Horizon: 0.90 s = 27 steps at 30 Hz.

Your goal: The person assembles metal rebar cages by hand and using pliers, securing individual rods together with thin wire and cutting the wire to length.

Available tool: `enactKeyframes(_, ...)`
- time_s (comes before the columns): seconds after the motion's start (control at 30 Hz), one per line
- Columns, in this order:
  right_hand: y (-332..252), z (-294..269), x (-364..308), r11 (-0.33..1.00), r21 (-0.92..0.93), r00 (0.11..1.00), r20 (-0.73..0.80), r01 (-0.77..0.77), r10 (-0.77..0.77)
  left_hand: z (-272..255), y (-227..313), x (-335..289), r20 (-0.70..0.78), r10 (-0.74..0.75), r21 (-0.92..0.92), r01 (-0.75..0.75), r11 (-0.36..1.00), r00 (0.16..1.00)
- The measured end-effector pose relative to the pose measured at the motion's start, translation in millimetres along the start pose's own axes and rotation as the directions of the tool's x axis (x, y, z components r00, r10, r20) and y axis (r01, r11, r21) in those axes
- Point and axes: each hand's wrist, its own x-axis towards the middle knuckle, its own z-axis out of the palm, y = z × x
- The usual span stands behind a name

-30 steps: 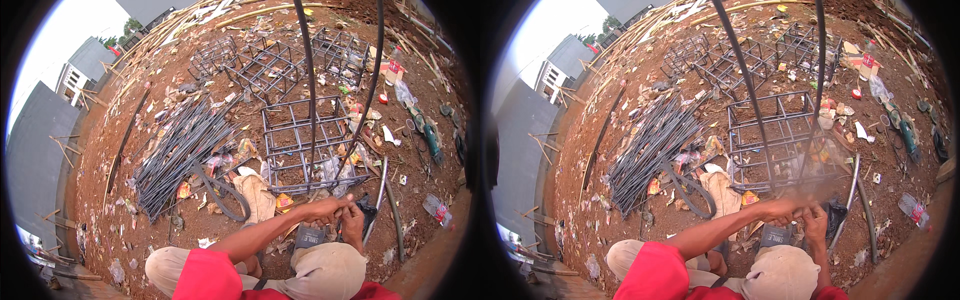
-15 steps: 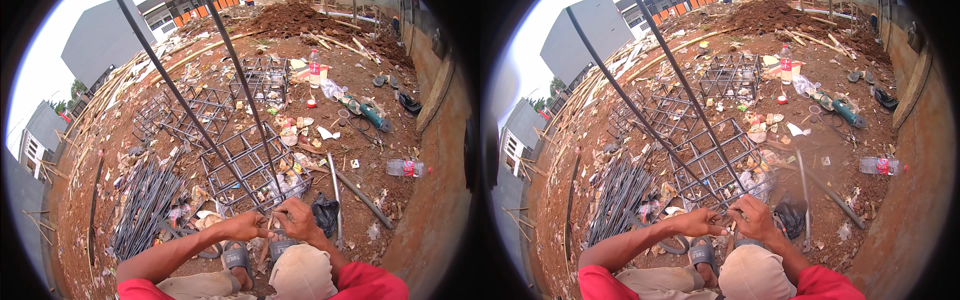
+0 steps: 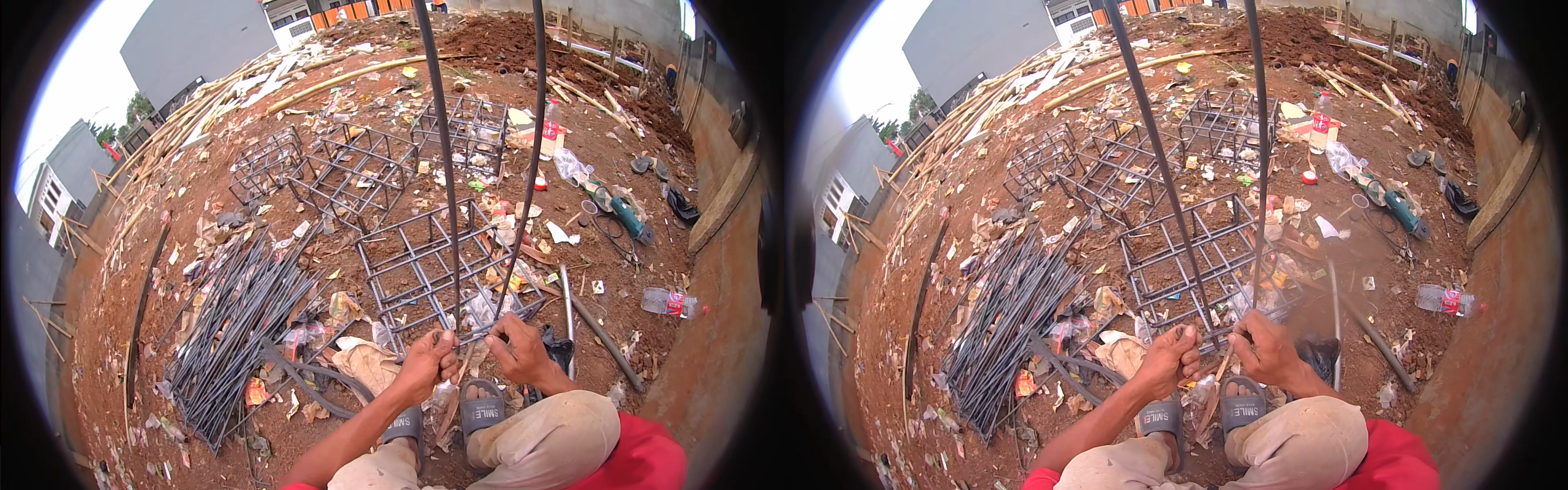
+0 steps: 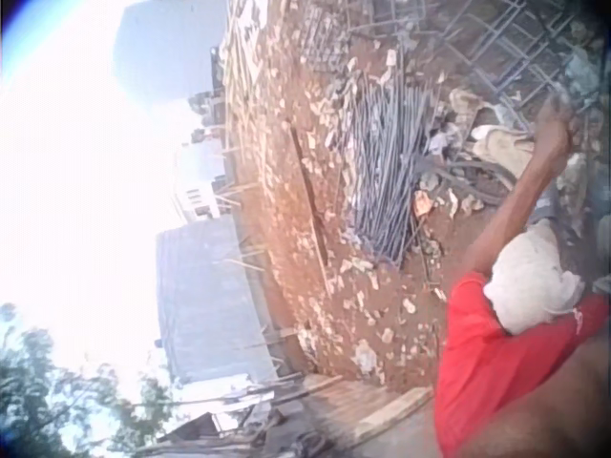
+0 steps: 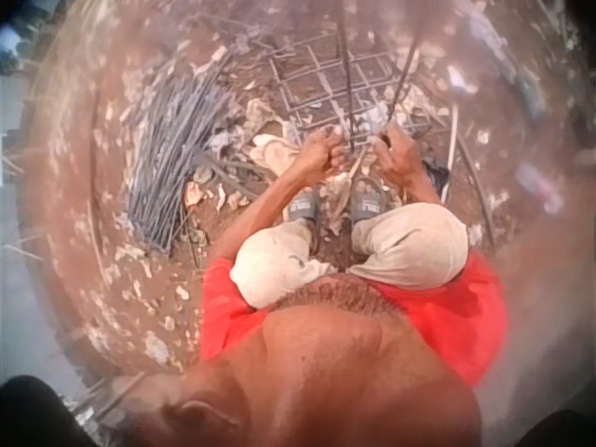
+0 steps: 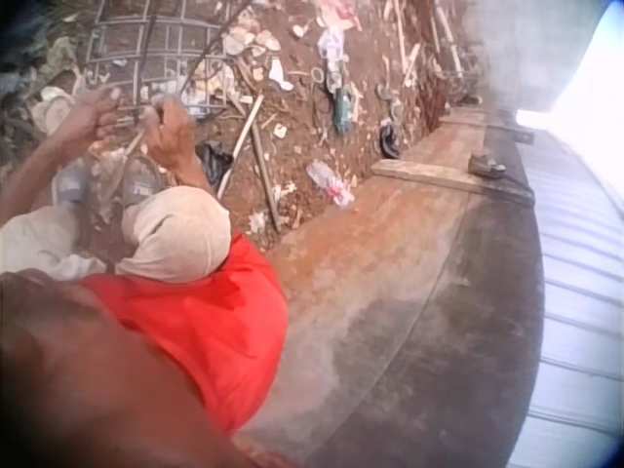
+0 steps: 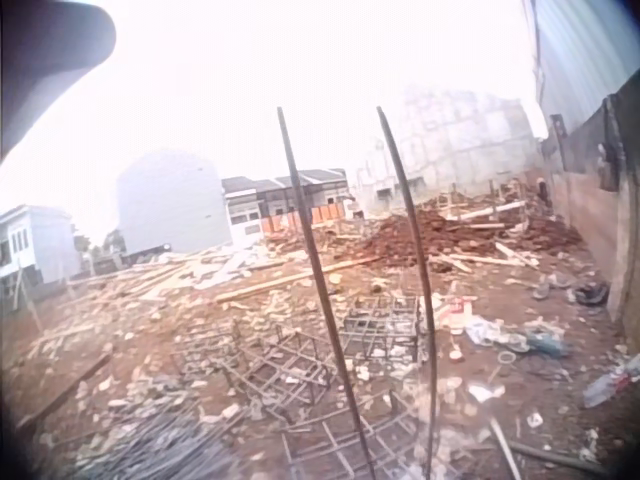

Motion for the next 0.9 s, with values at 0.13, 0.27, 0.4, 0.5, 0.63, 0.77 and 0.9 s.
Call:
enactKeyframes(0.13, 11, -2, 13, 0.98, -0.199, 0.991, 0.13, -0.004, 0.03, -3, 16, -21, 0.009, 0.246, 0.919, -0.105, 0.38, 0.969)
enactKeyframes(0.27, 14, 10, 20, 0.961, -0.242, 0.955, 0.292, 0.132, -0.058, -29, -12, -35, 0.059, 0.004, 0.986, -0.059, 0.156, 0.998)
enactKeyframes(0.4, 14, 26, 15, 0.98, -0.201, 0.918, 0.388, -0.001, 0.08, -40, -10, -46, -0.012, -0.088, 0.98, 0.029, 0.199, 0.996)
enactKeyframes(0.5, 5, 35, 14, 0.996, -0.044, 0.936, 0.342, -0.074, 0.084, -33, -8, -61, -0.042, -0.05, 0.95, 0.056, 0.308, 0.998)
enactKeyframes(0.63, 2, 37, 22, 0.978, -0.065, 0.924, 0.343, 0.201, -0.167, -31, -12, -64, -0.061, 0.088, 0.942, 0.028, 0.335, 0.994)
enactKeyframes(0.77, -1, 32, 14, 0.934, -0.18, 0.908, 0.347, 0.308, -0.233, -19, 1, -67, -0.164, 0.025, 0.956, 0.152, 0.249, 0.986)
enactKeyframes(0.9, 3, 17, -3, 0.867, -0.289, 0.821, 0.532, 0.405, -0.206, -29, -13, -67, -0.027, 0.182, 0.999, 0.022, 0.03, 0.983)
